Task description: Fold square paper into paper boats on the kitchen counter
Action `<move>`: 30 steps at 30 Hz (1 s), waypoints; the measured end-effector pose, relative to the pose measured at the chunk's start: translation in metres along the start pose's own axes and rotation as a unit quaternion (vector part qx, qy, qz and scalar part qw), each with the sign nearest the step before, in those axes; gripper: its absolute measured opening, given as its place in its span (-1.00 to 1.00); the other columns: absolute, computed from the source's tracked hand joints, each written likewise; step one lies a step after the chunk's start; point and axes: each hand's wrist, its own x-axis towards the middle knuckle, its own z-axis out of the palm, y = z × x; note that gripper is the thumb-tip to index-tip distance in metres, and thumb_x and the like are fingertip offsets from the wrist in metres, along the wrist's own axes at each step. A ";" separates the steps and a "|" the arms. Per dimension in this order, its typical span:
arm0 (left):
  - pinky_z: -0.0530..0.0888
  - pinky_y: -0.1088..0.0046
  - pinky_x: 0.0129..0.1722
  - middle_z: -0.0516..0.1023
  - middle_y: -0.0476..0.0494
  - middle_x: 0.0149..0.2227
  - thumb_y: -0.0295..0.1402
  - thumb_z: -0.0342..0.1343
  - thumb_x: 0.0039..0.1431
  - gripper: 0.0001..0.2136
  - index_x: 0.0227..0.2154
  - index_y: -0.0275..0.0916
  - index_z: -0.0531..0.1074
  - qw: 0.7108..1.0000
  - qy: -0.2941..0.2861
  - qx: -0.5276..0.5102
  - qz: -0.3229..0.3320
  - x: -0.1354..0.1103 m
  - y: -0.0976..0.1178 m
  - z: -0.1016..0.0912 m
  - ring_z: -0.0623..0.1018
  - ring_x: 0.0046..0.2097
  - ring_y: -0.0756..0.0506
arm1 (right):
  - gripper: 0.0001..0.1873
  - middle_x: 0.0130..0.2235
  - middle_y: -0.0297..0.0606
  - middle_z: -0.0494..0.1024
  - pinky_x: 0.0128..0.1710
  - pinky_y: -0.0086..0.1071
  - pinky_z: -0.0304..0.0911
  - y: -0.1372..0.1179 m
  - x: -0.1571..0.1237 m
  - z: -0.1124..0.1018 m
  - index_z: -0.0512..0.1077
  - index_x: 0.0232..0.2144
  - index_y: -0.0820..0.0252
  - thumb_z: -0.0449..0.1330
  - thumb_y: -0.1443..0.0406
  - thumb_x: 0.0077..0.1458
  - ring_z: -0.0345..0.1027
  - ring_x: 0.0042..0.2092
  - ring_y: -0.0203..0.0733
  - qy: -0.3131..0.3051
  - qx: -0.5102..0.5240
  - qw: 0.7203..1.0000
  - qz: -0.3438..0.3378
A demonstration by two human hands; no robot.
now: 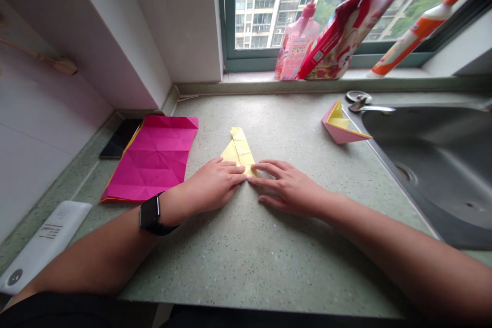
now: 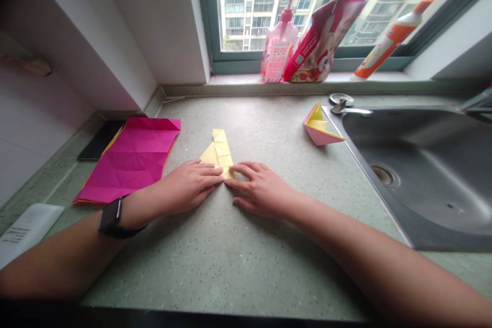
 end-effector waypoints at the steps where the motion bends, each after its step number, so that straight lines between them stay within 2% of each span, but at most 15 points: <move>1: 0.47 0.08 0.23 0.65 -0.18 0.22 -0.41 0.04 0.54 -0.71 0.15 -0.15 0.59 1.000 -0.001 0.000 -0.001 0.000 0.001 -0.001 0.61 0.24 -0.24 | -0.46 0.33 -0.03 0.52 0.33 0.19 0.34 0.000 0.000 0.001 0.53 0.31 -0.01 0.37 0.12 0.33 0.35 0.35 0.20 0.001 0.002 1.000 0.003; 5: 0.44 0.02 0.29 0.65 -0.22 0.20 -0.38 0.10 0.50 -0.73 0.14 -0.19 0.57 0.999 -0.024 0.028 -0.024 -0.004 -0.002 -0.012 0.60 0.23 -0.28 | -0.52 0.32 -0.05 0.54 0.32 0.18 0.36 0.000 0.000 0.001 0.56 0.28 -0.03 0.36 0.15 0.35 0.37 0.34 0.19 0.007 0.011 1.000 0.003; 7: 0.45 -0.01 0.30 0.63 -0.31 0.22 -0.38 0.10 0.48 -0.70 0.18 -0.25 0.53 0.996 -0.024 0.047 -0.071 -0.009 -0.010 -0.020 0.59 0.23 -0.31 | -0.54 0.31 -0.04 0.54 0.29 0.18 0.39 0.001 -0.001 0.001 0.57 0.27 -0.02 0.34 0.15 0.37 0.39 0.32 0.21 0.008 0.010 1.000 -0.002; 10: 0.54 0.08 0.22 0.59 -0.36 0.24 -0.42 0.00 0.50 -0.65 0.24 -0.28 0.48 0.989 -0.017 0.046 -0.139 -0.018 -0.026 -0.030 0.61 0.21 -0.29 | -0.55 0.31 -0.02 0.54 0.27 0.20 0.41 0.001 -0.001 0.002 0.57 0.26 -0.01 0.33 0.16 0.37 0.40 0.31 0.22 0.013 0.010 1.000 -0.004; 16: 0.51 0.10 0.29 0.59 -0.38 0.25 -0.46 -0.05 0.48 -0.64 0.22 -0.32 0.47 0.975 -0.035 0.056 -0.212 -0.023 -0.050 -0.034 0.58 0.26 -0.29 | -0.53 0.32 -0.06 0.54 0.28 0.18 0.41 0.001 -0.001 0.004 0.55 0.28 -0.04 0.34 0.16 0.36 0.40 0.32 0.19 0.010 -0.002 1.000 -0.002; 22: 0.54 0.11 0.25 0.61 -0.36 0.21 -0.41 -0.01 0.48 -0.65 0.21 -0.31 0.49 0.976 -0.040 0.067 -0.204 -0.022 -0.050 -0.036 0.60 0.22 -0.29 | -0.52 0.33 -0.05 0.53 0.30 0.22 0.37 0.001 -0.002 0.004 0.55 0.28 -0.05 0.35 0.18 0.35 0.37 0.35 0.22 0.012 0.018 1.000 0.006; 25: 0.46 0.07 0.34 0.55 -0.34 0.29 -0.42 0.05 0.45 -0.65 0.20 -0.27 0.52 0.977 -0.008 0.096 -0.192 -0.023 -0.054 -0.037 0.53 0.30 -0.30 | -0.52 0.34 -0.06 0.52 0.31 0.21 0.36 0.001 -0.002 0.004 0.55 0.28 -0.07 0.35 0.19 0.35 0.36 0.36 0.21 0.008 0.025 1.000 0.010; 27: 0.39 0.00 0.40 0.47 -0.35 0.37 -0.43 0.09 0.42 -0.65 0.19 -0.26 0.54 0.970 0.012 0.130 -0.206 -0.025 -0.058 -0.036 0.44 0.38 -0.34 | -0.51 0.34 -0.06 0.52 0.32 0.20 0.36 0.001 -0.002 0.004 0.54 0.29 -0.07 0.35 0.19 0.35 0.35 0.36 0.20 0.005 0.023 1.000 0.010; 30: 0.39 -0.06 0.39 0.40 -0.40 0.41 -0.52 0.07 0.37 -0.67 0.09 -0.28 0.61 0.953 0.004 0.169 -0.251 -0.026 -0.064 -0.033 0.40 0.40 -0.39 | -0.52 0.35 -0.05 0.51 0.32 0.19 0.36 0.002 -0.002 0.004 0.54 0.29 -0.05 0.34 0.18 0.37 0.34 0.36 0.19 0.005 0.022 1.000 0.008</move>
